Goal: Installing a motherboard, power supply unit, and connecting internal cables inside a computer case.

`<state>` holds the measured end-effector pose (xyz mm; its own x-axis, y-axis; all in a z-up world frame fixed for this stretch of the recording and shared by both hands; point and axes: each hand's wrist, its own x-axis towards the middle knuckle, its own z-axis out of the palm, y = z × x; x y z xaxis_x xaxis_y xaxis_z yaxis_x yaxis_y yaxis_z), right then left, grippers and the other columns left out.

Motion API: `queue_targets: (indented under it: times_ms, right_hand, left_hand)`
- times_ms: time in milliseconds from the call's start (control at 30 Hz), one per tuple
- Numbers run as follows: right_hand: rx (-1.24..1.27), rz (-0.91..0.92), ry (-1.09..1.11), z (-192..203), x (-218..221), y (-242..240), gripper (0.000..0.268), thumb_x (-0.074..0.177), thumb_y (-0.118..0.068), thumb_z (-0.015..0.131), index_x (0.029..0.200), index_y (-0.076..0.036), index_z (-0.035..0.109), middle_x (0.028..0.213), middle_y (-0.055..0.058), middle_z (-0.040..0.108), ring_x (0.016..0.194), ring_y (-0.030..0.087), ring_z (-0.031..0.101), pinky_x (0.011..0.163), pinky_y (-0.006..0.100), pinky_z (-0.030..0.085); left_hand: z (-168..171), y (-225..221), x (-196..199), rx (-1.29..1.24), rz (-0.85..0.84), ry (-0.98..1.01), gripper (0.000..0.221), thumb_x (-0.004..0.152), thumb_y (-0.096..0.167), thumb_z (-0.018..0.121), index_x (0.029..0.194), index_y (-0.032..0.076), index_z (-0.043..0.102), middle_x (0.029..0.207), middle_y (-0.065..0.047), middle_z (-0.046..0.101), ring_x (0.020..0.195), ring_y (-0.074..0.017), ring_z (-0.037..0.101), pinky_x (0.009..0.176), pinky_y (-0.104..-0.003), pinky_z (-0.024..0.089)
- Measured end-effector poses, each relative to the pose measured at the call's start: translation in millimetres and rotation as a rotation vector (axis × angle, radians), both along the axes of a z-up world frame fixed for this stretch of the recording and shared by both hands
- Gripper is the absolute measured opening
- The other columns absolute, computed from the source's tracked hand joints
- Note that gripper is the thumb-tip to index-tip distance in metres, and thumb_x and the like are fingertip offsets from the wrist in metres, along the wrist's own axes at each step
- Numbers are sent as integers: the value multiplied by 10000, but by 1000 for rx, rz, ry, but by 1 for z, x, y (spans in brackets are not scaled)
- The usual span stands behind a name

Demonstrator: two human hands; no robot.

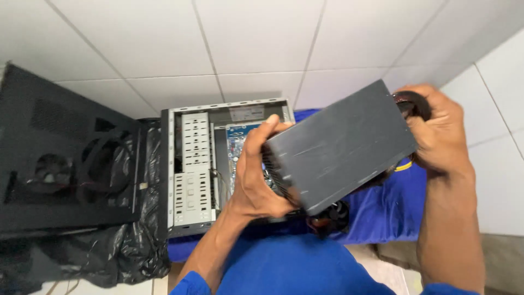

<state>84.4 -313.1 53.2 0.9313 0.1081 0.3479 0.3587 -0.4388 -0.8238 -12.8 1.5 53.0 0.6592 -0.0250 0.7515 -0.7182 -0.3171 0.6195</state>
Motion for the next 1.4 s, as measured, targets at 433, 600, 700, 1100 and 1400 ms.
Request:
queue_targets:
  times_ms: [433, 600, 700, 1100, 1400]
  right_hand:
    - [124, 207, 360, -51, 22, 42, 204, 1023, -135, 646, 1200, -67, 718, 1059, -60, 668, 951, 37, 558, 824, 227, 503]
    - [45, 132, 303, -36, 22, 41, 169, 987, -70, 634, 1135, -86, 712, 954, -93, 602, 886, 17, 518, 753, 201, 459]
    - [-107, 140, 147, -13, 25, 47, 344, 918, 74, 608, 1206, -77, 721, 1045, -20, 682, 958, 67, 583, 865, 202, 437]
    - [-167, 877, -724, 85, 15, 157, 484, 1102, -304, 385, 1112, -104, 825, 1327, 152, 599, 1373, 407, 491, 1194, 605, 331]
    - [-304, 1021, -646, 21, 12, 207, 385, 1128, -226, 689, 1428, -455, 618, 1734, 99, 185, 1658, 472, 140, 1337, 841, 180]
  left_hand:
    - [4, 27, -14, 262, 248, 78, 935, 717, 444, 809, 1514, 113, 448, 1336, -108, 644, 1133, -257, 647, 941, -405, 450]
    - [-2, 25, -15, 213, 248, 62, 868, 761, 316, 870, 1466, 46, 442, 1415, -154, 614, 1227, -323, 646, 1065, -472, 498]
    - [-24, 25, -17, 108, 163, 161, 918, 736, 199, 880, 1482, 36, 370, 1435, -221, 513, 1336, -378, 552, 1186, -495, 471]
    - [-49, 16, -65, -88, -210, 610, 1136, 657, 621, 810, 1529, 49, 359, 1602, -184, 404, 1465, -328, 462, 1212, -485, 376]
    - [-32, 17, -12, 438, 189, 651, 591, 822, 611, 703, 979, 44, 759, 978, -198, 770, 1003, -432, 688, 878, -507, 516]
